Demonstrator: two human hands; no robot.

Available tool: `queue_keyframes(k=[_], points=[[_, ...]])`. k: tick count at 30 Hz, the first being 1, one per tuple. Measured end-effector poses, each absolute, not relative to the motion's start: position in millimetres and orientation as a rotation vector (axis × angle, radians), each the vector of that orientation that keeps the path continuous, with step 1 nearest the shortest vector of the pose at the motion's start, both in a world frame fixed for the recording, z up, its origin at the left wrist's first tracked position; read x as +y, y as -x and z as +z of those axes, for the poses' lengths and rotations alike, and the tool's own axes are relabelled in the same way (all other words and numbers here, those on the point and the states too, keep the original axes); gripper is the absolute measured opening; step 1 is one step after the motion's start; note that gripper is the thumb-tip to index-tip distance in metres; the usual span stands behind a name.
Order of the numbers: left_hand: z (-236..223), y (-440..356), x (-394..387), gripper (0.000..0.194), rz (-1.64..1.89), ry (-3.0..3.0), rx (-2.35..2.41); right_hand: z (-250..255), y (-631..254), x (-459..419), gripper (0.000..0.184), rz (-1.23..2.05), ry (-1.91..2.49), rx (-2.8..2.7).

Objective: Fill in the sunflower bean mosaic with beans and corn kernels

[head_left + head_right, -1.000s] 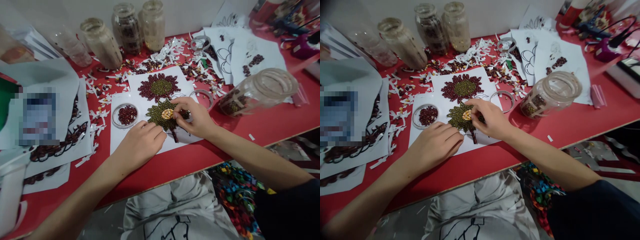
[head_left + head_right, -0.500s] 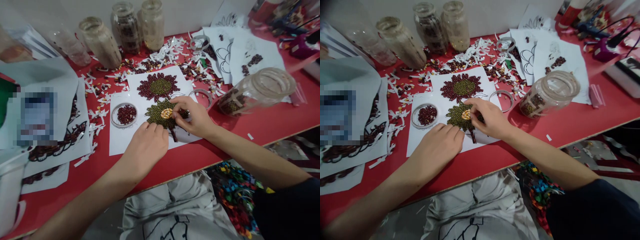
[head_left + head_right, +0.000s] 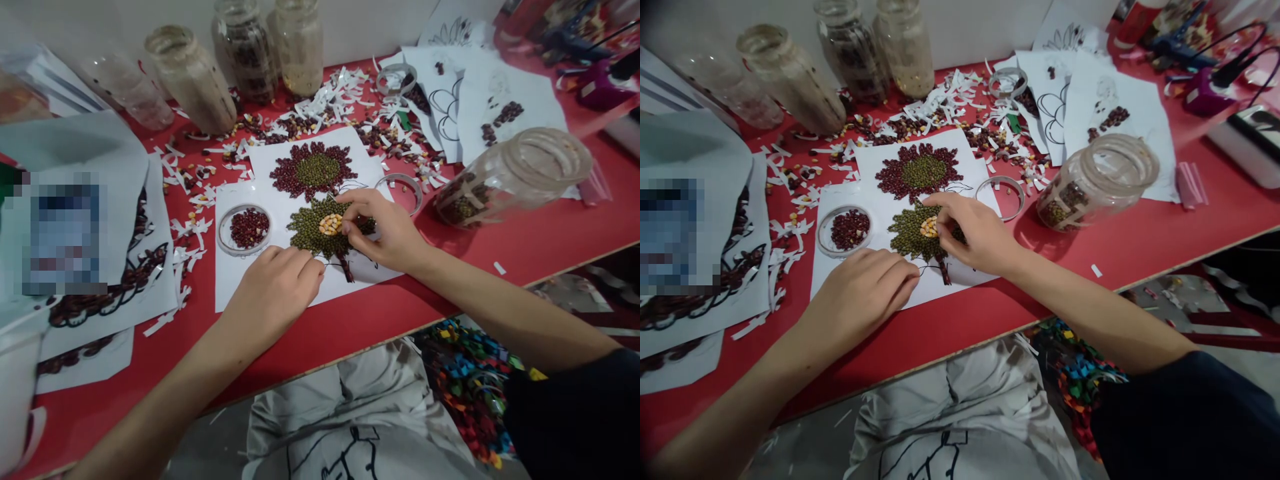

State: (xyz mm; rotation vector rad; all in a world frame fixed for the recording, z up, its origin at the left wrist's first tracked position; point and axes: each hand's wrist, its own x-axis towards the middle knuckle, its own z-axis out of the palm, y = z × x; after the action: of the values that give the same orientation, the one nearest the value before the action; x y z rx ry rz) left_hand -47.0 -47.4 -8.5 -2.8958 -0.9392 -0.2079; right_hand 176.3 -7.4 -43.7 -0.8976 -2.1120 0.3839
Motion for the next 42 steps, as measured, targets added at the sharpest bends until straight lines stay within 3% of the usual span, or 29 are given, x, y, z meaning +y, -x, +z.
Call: queue_keyframes(k=[16,42], points=[[-16,42,-48,0.011,-0.468,3.094,-1.57,-43,-177,-8,0.043,0.44,0.919,-2.119],[-20,36,-52,0.007,-0.648,3.025,-1.748,-44,-177,-8,0.043,0.431,0.934,-2.131]])
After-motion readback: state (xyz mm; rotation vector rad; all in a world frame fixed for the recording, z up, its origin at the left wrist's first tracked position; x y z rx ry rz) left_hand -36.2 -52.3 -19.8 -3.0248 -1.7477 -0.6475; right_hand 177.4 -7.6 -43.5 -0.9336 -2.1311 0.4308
